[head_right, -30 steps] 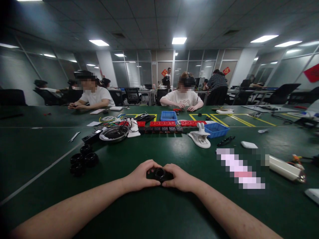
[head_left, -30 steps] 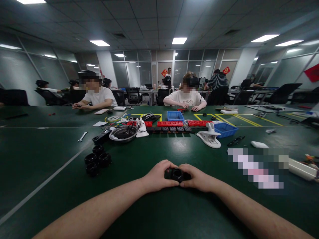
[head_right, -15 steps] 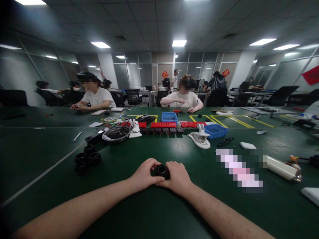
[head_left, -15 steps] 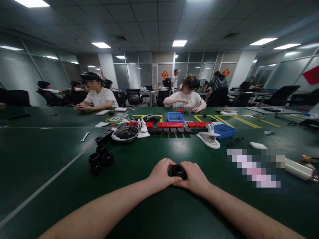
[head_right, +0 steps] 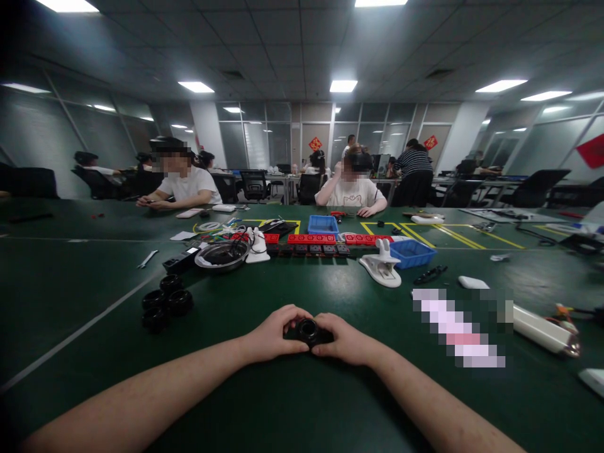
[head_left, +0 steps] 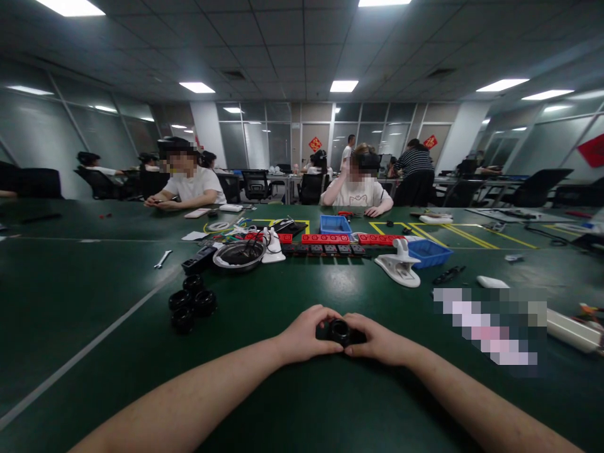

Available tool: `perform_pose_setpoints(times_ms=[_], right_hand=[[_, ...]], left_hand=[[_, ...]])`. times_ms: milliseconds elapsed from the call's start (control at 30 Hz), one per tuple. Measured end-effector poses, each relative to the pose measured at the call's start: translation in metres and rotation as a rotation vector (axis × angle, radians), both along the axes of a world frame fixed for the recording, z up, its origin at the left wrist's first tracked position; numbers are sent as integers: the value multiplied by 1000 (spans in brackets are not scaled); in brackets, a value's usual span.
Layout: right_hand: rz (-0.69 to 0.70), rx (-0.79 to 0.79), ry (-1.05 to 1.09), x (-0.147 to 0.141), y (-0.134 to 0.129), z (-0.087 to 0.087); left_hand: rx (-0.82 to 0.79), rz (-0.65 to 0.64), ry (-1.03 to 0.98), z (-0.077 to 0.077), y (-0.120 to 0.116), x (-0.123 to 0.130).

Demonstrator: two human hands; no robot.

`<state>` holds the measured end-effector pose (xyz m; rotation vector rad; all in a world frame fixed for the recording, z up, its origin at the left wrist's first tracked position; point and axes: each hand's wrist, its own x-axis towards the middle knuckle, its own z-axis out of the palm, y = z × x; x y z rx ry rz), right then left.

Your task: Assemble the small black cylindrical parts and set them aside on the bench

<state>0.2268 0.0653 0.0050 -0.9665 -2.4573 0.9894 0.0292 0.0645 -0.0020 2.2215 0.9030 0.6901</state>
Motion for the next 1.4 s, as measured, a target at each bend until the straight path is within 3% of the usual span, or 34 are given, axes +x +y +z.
perform_pose_setpoints(times_ms=[500, 667, 800, 900, 1033, 1233, 1400], right_hand=[[-48, -60, 23, 1, 3, -5], [-236, 12, -73, -5, 0, -14], [-473, 231, -223, -20, -11, -20], [-553, 373, -346, -28, -19, -20], [-499, 409, -326, -27, -21, -17], [-135, 176, -105, -8, -7, -11], [-21, 56, -59, 1, 0, -7]], left_hand=[[19, 6, 25, 1, 1, 1], [61, 136, 85, 4, -8, 8], [119, 304, 106, 1, -14, 14], [129, 339, 104, -1, -14, 14], [130, 270, 91, 2, -10, 9], [78, 23, 55, 7, -3, -1], [21, -31, 41, 4, 0, -3]])
